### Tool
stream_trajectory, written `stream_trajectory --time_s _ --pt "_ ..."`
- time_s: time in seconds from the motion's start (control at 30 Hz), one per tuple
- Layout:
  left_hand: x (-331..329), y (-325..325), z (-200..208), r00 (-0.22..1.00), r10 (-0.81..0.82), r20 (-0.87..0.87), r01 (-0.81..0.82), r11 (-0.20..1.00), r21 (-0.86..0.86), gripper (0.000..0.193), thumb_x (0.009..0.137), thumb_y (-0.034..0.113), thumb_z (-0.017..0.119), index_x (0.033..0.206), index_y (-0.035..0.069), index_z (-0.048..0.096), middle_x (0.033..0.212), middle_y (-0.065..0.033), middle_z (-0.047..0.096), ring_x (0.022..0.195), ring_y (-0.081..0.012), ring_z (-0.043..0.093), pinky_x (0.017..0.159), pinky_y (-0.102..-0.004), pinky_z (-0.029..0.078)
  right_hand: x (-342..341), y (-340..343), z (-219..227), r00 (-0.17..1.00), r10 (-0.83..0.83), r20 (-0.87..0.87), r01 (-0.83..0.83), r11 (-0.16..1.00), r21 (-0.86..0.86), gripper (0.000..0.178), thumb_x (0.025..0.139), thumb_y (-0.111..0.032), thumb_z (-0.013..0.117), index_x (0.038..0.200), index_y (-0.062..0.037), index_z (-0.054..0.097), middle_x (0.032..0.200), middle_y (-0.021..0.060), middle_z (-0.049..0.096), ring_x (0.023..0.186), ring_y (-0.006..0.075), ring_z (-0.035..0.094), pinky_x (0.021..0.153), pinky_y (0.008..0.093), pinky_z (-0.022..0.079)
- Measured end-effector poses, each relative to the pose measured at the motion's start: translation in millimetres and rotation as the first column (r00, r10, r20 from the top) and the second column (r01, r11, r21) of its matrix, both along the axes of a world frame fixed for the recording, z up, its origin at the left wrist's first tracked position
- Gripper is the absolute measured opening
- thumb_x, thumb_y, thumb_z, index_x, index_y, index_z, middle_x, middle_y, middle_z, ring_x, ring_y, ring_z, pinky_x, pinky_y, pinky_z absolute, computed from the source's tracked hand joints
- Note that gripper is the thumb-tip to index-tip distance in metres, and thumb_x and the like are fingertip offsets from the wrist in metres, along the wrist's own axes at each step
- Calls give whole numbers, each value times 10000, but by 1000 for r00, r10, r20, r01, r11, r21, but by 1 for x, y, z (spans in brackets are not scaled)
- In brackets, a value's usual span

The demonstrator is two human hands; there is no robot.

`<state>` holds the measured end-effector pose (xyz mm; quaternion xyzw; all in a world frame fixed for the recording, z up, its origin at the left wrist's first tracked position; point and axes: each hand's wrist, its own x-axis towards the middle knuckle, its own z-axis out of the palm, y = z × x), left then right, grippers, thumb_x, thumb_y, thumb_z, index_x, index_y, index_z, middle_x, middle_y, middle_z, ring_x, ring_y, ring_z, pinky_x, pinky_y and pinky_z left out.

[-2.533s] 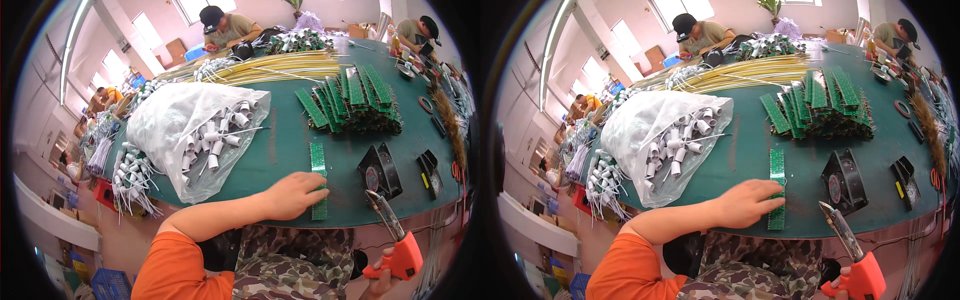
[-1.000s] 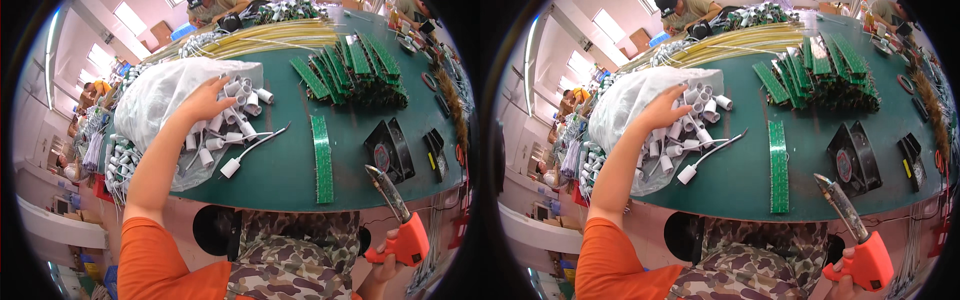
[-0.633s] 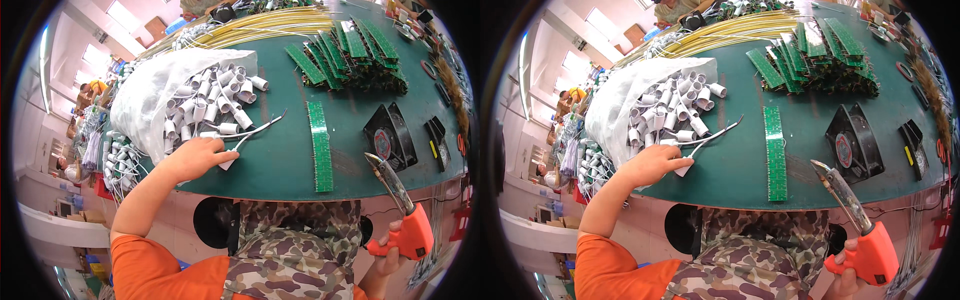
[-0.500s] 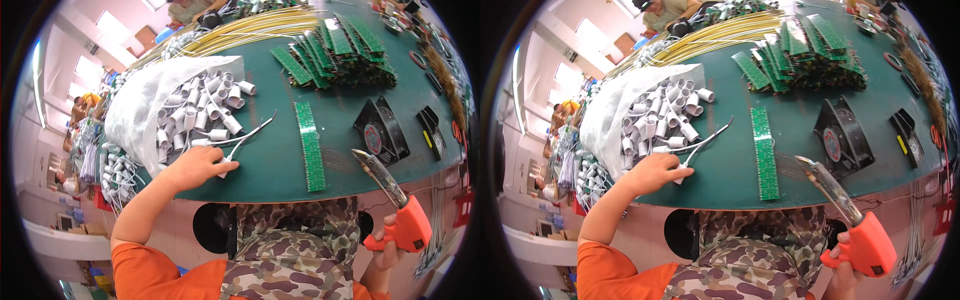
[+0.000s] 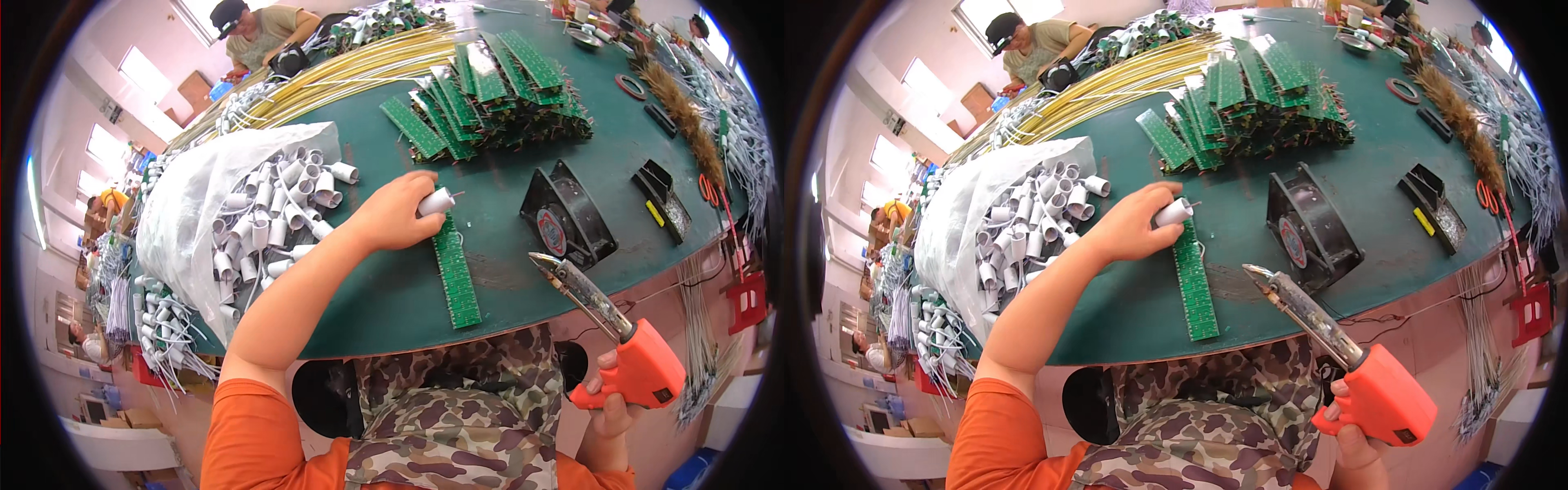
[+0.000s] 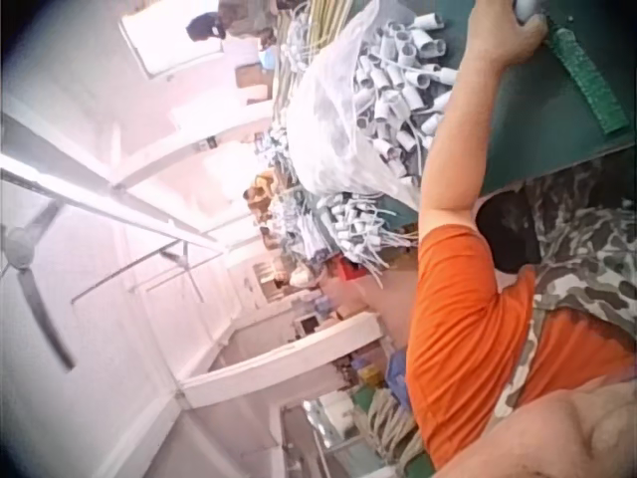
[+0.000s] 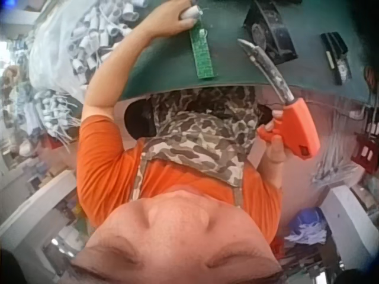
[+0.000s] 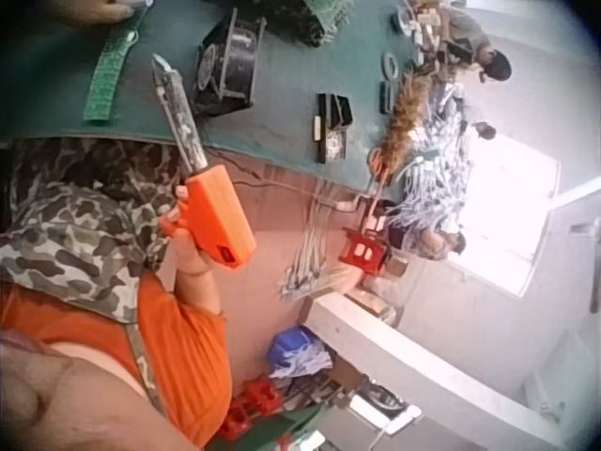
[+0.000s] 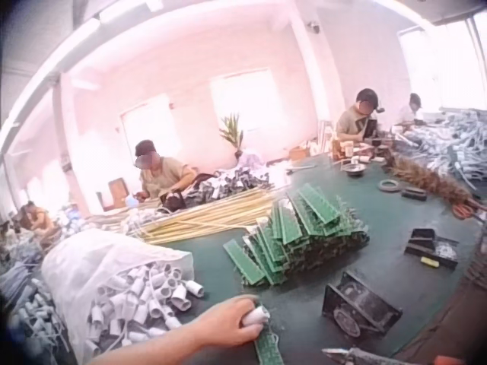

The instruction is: The person solders wired socket components onto a circuit board using a soldering tool, sets the completed board aside, and takes another circuit board and socket components to solder them together.

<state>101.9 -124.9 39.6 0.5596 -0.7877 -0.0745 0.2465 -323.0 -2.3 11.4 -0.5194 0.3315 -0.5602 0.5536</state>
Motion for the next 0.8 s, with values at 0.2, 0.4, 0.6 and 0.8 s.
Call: stream_trajectory --time_s 0.2,0.4,0.6,0.8 --pt "-21 36 12 1000 -26 11 23 968 252 414 846 231 732 1138 -39 616 1328 -234 630 1226 -418 603 1075 -467 469 -10 -4 -21 999 24 -41 -26 999 -29 654 951 -420 741 1312 86 536 1148 145 646 792 124 646 632 268 539" --pt "-34 76 24 999 -25 -44 27 998 57 383 822 75 802 1164 36 634 1162 -182 637 947 -370 679 763 -411 572 -9 -10 -12 990 123 -70 -120 992 43 584 917 -373 815 1296 32 630 1199 157 703 1014 202 679 823 350 588" --pt "-32 96 34 987 -109 118 119 989 -89 583 762 -52 757 1311 109 643 1108 -152 657 861 -310 697 660 -386 573 11 -12 -5 985 169 -27 -168 985 39 542 931 -356 803 1270 36 646 1176 160 714 854 200 683 768 356 588" --pt "-43 112 75 990 -139 35 143 945 -295 481 771 -83 737 1209 109 692 1131 -189 614 885 -309 677 692 -387 581 22 -15 -5 983 183 -33 -184 983 -24 549 935 -360 797 1257 58 646 1118 150 721 852 195 679 740 351 574"
